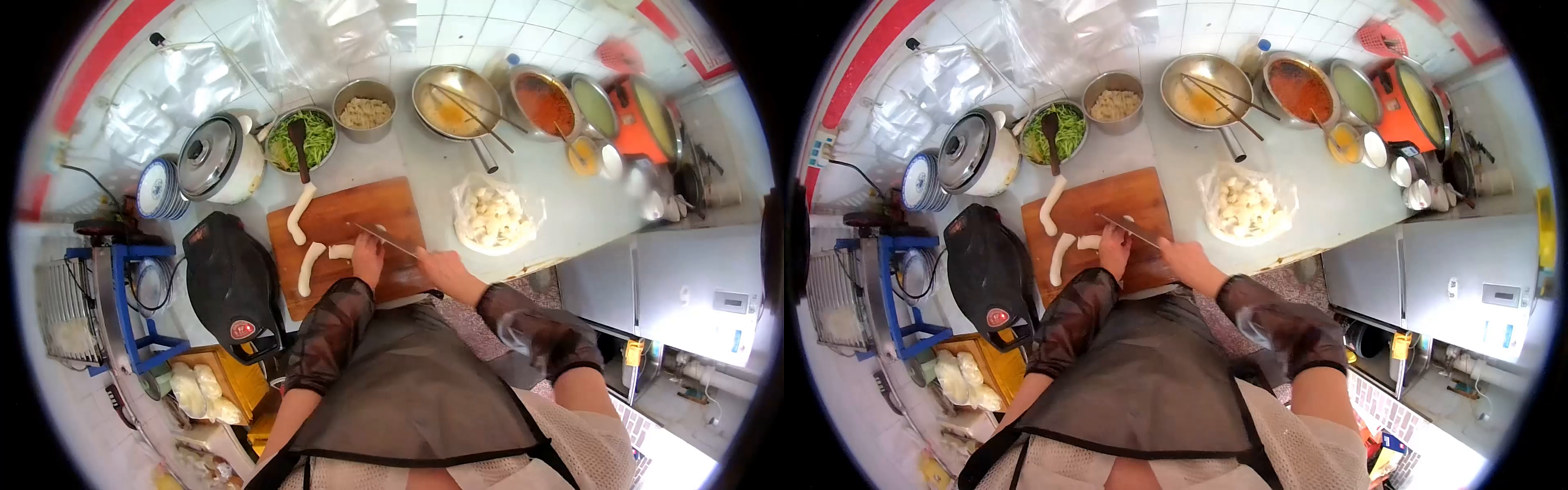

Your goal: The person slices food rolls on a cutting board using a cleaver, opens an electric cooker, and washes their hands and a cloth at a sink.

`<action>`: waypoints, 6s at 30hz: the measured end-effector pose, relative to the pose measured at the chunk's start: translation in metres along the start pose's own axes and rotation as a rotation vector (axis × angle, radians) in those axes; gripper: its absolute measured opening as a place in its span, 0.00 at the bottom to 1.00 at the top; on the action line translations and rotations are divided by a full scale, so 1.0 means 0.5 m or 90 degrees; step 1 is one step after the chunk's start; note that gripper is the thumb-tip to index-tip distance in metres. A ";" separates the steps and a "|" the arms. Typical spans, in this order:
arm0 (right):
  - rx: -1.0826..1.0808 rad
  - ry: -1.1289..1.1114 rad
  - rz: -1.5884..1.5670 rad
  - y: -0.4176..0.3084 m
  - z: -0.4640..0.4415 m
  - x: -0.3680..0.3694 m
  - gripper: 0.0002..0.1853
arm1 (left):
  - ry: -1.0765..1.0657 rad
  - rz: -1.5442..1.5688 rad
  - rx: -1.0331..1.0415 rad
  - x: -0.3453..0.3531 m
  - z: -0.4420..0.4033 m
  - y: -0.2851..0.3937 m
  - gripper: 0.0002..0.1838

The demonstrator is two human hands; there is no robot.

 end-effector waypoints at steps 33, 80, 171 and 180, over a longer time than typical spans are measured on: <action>-0.007 0.132 -0.092 -0.022 -0.162 0.099 0.09 | -0.024 -0.012 0.063 -0.010 -0.003 -0.015 0.11; 0.105 -0.036 -0.033 -0.032 -0.091 0.129 0.06 | 0.000 -0.018 0.020 -0.030 0.010 -0.036 0.03; 0.105 0.120 -0.117 -0.034 -0.153 0.155 0.08 | -0.025 -0.042 0.084 -0.046 -0.006 -0.059 0.05; 0.124 0.031 -0.090 -0.040 -0.102 0.161 0.13 | -0.019 -0.087 0.061 -0.047 -0.010 -0.053 0.04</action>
Point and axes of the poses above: each hand's wrist, its own z-axis away from the middle knuckle, its own x-axis out of the palm, y = z × x, the point moved 7 cm from there along -z, towards the middle knuckle, and after that the axes turned 10 degrees about y, right-handed, at the moved point
